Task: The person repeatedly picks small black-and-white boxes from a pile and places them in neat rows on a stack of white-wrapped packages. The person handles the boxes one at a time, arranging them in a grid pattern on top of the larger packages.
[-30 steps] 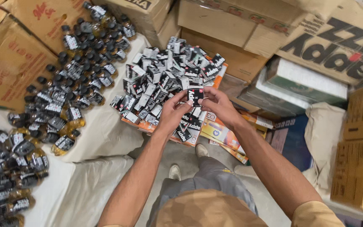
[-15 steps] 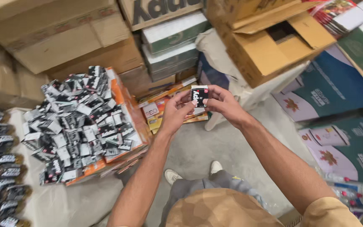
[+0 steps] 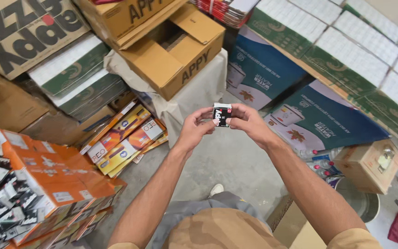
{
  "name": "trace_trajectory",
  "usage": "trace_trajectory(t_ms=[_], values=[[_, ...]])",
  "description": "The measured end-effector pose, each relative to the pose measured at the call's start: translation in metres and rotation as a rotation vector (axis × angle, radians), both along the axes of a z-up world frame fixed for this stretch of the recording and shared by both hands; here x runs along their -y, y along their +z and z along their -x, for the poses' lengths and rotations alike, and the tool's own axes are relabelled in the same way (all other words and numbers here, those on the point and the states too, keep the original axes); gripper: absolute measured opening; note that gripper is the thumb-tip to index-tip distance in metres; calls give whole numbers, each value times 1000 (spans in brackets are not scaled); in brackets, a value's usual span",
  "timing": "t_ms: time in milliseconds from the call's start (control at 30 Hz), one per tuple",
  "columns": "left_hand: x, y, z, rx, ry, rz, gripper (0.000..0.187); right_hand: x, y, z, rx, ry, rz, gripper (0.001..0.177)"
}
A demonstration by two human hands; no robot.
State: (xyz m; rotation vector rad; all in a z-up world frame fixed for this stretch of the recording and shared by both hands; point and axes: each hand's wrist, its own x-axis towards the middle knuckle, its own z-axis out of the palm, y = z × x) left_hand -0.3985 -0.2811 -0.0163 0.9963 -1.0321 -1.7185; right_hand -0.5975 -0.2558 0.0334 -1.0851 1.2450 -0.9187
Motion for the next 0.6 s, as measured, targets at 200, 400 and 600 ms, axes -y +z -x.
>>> trace_trajectory(t_ms=[200,400,600], values=[[23,15,106,21,-99,-44,53,2,2,105,-1,-129,22,48],[61,30,181,-6,-232,-90,52,26,-2,179,7,-258,9,54],[127,12,252,17,-314,-76,54,75,-8,235,-12,-367,-27,54]])
